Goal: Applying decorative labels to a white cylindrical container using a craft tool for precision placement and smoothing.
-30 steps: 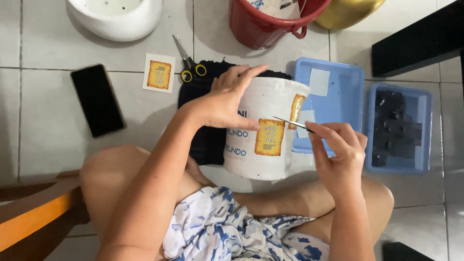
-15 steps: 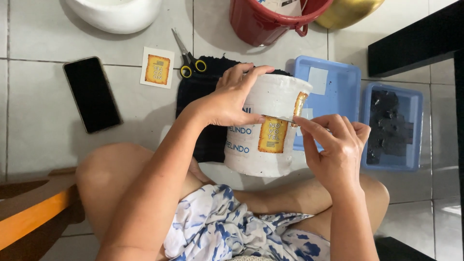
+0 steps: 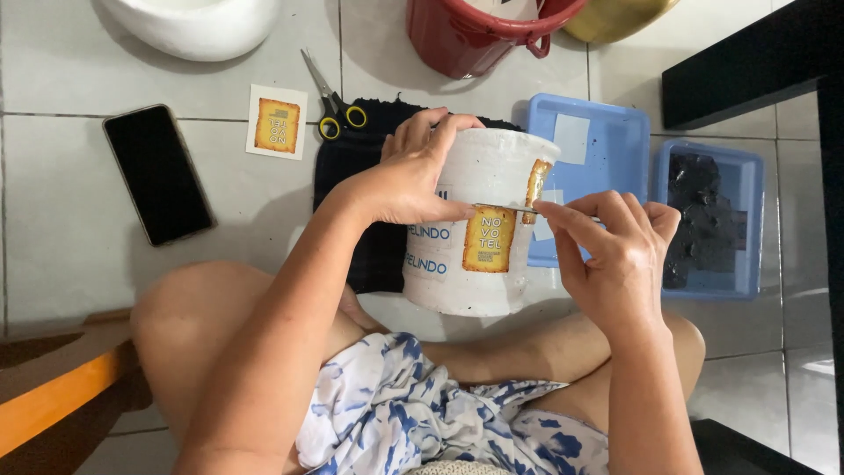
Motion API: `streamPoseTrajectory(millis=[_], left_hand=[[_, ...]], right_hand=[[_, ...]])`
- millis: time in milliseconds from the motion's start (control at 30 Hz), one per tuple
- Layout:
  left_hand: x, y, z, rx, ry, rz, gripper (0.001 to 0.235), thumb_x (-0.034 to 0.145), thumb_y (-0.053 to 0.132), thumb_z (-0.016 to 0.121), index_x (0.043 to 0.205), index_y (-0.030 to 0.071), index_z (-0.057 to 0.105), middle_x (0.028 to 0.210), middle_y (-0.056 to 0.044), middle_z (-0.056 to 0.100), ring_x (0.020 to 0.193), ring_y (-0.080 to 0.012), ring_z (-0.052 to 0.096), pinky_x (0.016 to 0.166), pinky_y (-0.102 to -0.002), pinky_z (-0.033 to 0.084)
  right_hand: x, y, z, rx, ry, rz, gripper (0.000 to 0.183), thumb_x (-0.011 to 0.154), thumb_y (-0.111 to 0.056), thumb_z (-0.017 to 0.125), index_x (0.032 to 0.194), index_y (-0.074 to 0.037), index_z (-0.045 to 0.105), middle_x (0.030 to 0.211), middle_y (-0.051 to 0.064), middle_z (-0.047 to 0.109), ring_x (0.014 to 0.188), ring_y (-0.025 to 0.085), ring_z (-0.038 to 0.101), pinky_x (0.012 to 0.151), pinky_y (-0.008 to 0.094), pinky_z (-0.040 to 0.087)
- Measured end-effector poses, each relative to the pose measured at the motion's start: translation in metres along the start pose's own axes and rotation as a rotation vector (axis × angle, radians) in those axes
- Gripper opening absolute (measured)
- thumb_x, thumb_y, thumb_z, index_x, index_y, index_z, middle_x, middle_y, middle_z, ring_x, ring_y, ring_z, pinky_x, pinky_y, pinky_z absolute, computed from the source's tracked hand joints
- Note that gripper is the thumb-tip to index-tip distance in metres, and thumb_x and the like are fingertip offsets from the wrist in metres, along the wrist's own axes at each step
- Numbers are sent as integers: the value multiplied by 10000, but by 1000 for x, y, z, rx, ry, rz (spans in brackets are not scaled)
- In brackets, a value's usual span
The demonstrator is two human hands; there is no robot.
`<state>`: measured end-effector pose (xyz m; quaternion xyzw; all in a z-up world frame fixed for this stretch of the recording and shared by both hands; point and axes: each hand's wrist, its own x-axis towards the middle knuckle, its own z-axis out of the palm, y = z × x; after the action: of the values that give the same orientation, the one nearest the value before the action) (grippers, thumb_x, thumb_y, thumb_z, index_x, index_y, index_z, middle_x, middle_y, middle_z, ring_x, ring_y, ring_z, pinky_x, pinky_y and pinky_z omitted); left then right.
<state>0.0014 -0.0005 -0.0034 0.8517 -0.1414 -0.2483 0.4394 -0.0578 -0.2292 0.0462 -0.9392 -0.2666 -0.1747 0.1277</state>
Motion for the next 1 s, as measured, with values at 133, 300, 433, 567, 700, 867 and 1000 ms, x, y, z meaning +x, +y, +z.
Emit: streamPoseTrajectory(millis=[133, 300, 433, 567, 700, 867, 1000], left_hand=[[-1, 1, 0, -5, -4, -3, 863, 703, 313, 781, 1331, 307, 191, 1421, -192, 132, 1351, -467, 48, 1043, -671, 34], [1, -1, 1, -4, -7, -1, 856, 702, 307, 775, 1326, 304, 189, 1416, -185, 131, 1351, -466, 44, 1049, -665, 33], [3, -3, 2, 6, -8, -5, 862, 697, 321, 778, 1324, 308, 186, 1413, -182, 134, 1351, -462, 46, 1050, -664, 37], [4, -6, 4, 9, -7, -4, 866, 698, 317, 778, 1328, 301, 184, 1411, -182, 134, 1348, -466, 47, 1047, -666, 39], [5, -7, 3, 9, -10, 3, 859, 705, 319, 770, 1328, 301, 179, 1412, -187, 132, 1347, -474, 44, 1048, -666, 38], [5, -9, 3, 14, -12, 6, 872, 700, 339, 775, 1334, 299, 177, 1412, -186, 135, 1345, -477, 49, 1047, -667, 45], [5, -9, 4, 11, -17, -5, 875, 700, 351, 774, 1337, 297, 177, 1415, -184, 131, 1348, -471, 45, 1047, -670, 46]], right_hand=[[-3, 5, 1, 41, 0, 22, 201, 858, -23, 679, 959, -190, 730, 788, -4, 556, 730, 172, 542, 794, 372, 324], [-8, 10, 4, 41, 12, 33, 189, 866, -39, 683, 959, -200, 716, 794, -24, 556, 741, 168, 544, 793, 360, 321], [-8, 14, 5, 72, 12, 39, 180, 869, -39, 683, 961, -190, 720, 784, -12, 560, 731, 170, 547, 781, 351, 321], [-6, 11, 2, 118, 11, 66, 176, 869, -21, 681, 952, -171, 721, 781, -3, 568, 724, 183, 554, 733, 329, 350], [-4, 8, -1, 149, 13, 89, 188, 869, -2, 675, 953, -164, 721, 778, 7, 566, 703, 205, 543, 685, 315, 392], [-7, 11, 0, 186, 22, 117, 192, 868, 9, 675, 965, -148, 728, 773, 19, 571, 696, 206, 553, 667, 302, 412], [-9, 13, 0, 188, 19, 126, 197, 872, 15, 673, 968, -148, 726, 765, 24, 569, 691, 206, 554, 662, 300, 407]])
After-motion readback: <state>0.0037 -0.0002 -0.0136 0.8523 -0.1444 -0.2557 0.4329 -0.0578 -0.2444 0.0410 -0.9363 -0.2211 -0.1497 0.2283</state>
